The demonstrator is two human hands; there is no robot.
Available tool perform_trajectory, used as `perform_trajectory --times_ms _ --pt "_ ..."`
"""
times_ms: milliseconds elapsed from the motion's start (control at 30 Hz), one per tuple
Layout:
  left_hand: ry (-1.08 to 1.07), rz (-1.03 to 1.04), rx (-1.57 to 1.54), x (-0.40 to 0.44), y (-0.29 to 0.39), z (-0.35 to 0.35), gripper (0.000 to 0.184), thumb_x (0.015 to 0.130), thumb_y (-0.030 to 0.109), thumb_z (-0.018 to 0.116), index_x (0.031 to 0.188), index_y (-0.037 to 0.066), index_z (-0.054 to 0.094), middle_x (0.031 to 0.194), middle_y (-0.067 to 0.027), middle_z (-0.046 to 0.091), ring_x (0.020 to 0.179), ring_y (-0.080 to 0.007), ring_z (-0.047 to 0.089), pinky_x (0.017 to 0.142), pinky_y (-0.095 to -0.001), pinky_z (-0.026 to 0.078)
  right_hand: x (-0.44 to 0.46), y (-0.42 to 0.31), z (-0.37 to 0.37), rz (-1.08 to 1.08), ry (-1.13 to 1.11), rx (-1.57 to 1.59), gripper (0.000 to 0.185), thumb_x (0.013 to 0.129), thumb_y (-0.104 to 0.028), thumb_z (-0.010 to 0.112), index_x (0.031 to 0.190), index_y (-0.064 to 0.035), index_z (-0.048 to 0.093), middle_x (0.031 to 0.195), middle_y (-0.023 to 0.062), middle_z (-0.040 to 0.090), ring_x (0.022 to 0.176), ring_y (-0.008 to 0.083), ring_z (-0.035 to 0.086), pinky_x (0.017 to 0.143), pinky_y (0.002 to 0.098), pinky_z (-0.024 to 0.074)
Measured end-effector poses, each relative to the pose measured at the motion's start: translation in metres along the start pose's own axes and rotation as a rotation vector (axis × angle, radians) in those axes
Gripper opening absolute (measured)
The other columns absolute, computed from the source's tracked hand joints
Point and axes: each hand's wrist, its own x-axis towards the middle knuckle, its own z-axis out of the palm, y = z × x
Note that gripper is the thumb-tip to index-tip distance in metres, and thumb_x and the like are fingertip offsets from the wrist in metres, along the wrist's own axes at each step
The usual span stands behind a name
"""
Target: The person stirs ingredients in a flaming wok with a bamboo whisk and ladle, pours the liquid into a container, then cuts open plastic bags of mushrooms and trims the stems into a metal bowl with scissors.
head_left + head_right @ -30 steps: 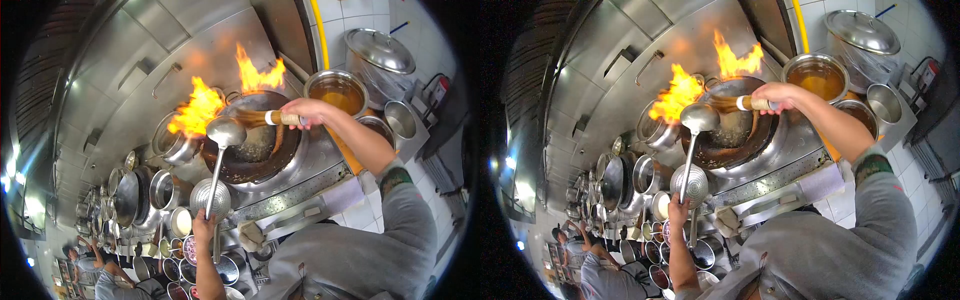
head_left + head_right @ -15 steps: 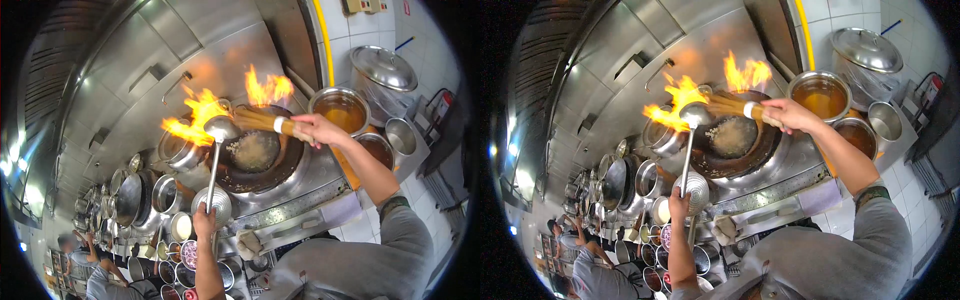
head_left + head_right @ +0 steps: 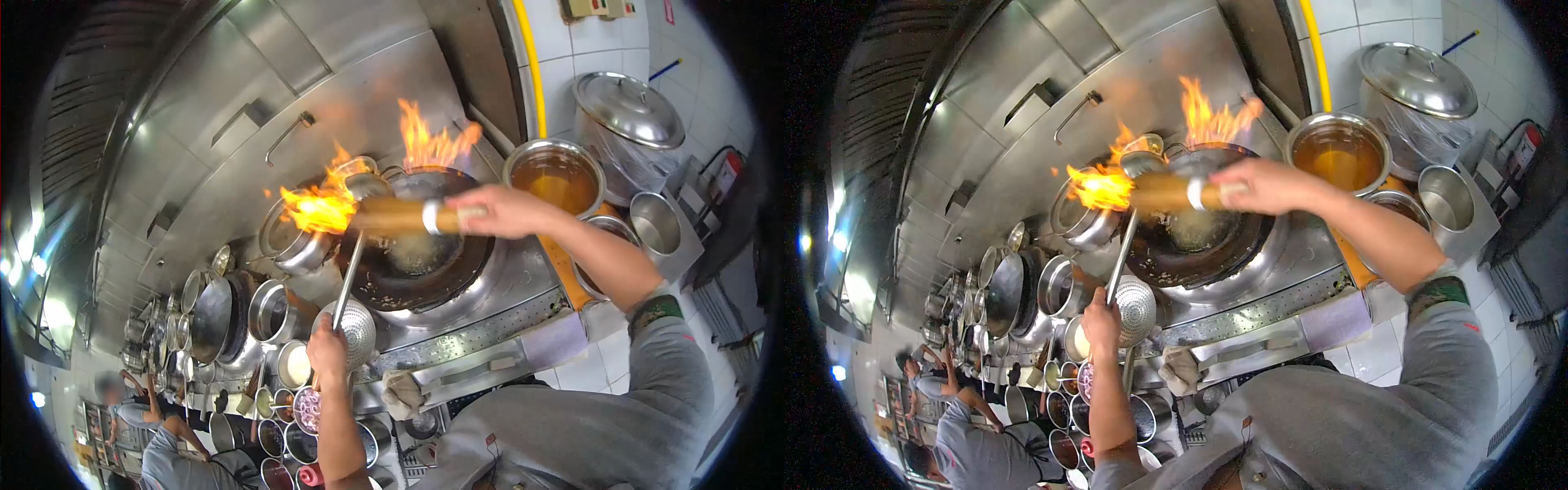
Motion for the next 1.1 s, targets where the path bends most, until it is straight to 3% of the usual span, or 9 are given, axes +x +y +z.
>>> perform_trajectory --times_ms 100,300,433,500,567,633,933,1033,1100 --pt "-0.023 -0.089 -0.018 -0.003 0.003 0.006 0.022 0.084 0.017 0.068 0.104 0.011 0.062 0.079 -0.021 0.07 0.077 -0.0431 0.069 0.068 -0.0545 0.054 -0.015 -0.024 0.004 0.432 -0.374 -0.212 0.049 0.093 -0.035 0.065 0.136 -0.0119 0.061 0.116 0.021 0.069 0.105 0.034 0.069 0.091 0.0435 0.0518" --pt "-0.021 -0.077 -0.251 -0.008 0.002 0.008 0.019 0.084 0.019 0.072 0.096 0.007 0.063 0.082 -0.0211 0.07 0.081 -0.0439 0.068 0.072 -0.0534 0.053 -0.017 -0.037 0.02 0.212 0.204 0.068 0.046 0.094 -0.035 0.064 0.134 -0.0126 0.062 0.106 0.0234 0.07 0.095 0.0395 0.069 0.086 0.045 0.0541" --pt "-0.043 -0.027 -0.381 -0.008 -0.005 0.016 0.022 0.083 0.02 0.074 0.095 0.005 0.062 0.083 -0.0215 0.07 0.084 -0.0456 0.067 0.072 -0.0526 0.052 -0.024 -0.019 0.033 0.385 -0.151 -0.077 0.043 0.092 -0.034 0.062 0.127 -0.0091 0.065 0.108 0.0227 0.07 0.099 0.0403 0.067 0.085 0.0458 0.0536" --pt "-0.025 -0.055 -0.319 -0.023 -0.032 0.02 0.022 0.083 0.019 0.073 0.095 0.004 0.062 0.082 -0.0223 0.069 0.083 -0.0467 0.066 0.071 -0.0532 0.052 -0.028 -0.002 0.016 0.531 -0.195 -0.076 0.044 0.091 -0.036 0.061 0.124 -0.007 0.066 0.104 0.0213 0.071 0.098 0.0369 0.069 0.085 0.044 0.0531" --pt "-0.043 -0.085 -0.279 -0.035 -0.059 0.028 0.022 0.083 0.018 0.073 0.098 0.006 0.062 0.081 -0.022 0.069 0.081 -0.0457 0.067 0.069 -0.054 0.051 -0.025 -0.013 -0.012 0.725 -0.054 0.132 0.046 0.093 -0.037 0.066 0.131 -0.0118 0.065 0.085 0.0101 0.07 0.065 0.0132 0.064 0.06 0.0329 0.0521" --pt "-0.06 -0.083 -0.235 -0.045 -0.078 0.036 0.022 0.083 0.017 0.073 0.099 0.007 0.062 0.08 -0.0221 0.069 0.079 -0.0455 0.067 0.067 -0.0542 0.051 -0.015 -0.022 -0.027 0.553 0.088 0.229 0.046 0.099 -0.034 0.062 0.141 -0.0145 0.058 0.074 -0.0019 0.062 0.052 0.0062 0.053 0.047 0.0231 0.0466" --pt "-0.067 0.037 -0.092 -0.069 -0.088 0.053 0.025 0.078 0.013 0.074 0.1 0.008 0.063 0.082 -0.0218 0.068 0.078 -0.044 0.066 0.068 -0.0535 0.05 0.078 0.03 -0.053 0.683 -0.166 0.277 0.036 0.102 -0.034 0.053 0.127 -0.011 0.064 0.073 0.0038 0.062 0.05 0.0086 0.055 0.039 0.0235 0.0456" --pt "-0.053 0.025 -0.17 -0.079 -0.074 0.05 0.027 0.079 0.011 0.072 0.105 0.007 0.065 0.085 -0.0215 0.069 0.08 -0.0453 0.066 0.069 -0.0518 0.052 0.058 0.034 -0.038 0.605 -0.046 0.686 0.037 0.103 -0.038 0.053 0.123 -0.0098 0.064 0.071 0.0028 0.063 0.046 0.0076 0.053 0.035 0.0218 0.0426" --pt "-0.105 -0.018 -0.531 -0.08 -0.074 0.074 0.038 0.08 0.01 0.07 0.118 0.007 0.066 0.1 -0.0226 0.071 0.092 -0.0422 0.068 0.078 -0.0455 0.054 0.051 0.031 -0.021 0.647 -0.314 0.655 0.037 0.102 -0.042 0.053 0.114 -0.0089 0.063 0.069 0.0034 0.062 0.041 0.0092 0.052 0.033 0.0242 0.0419"
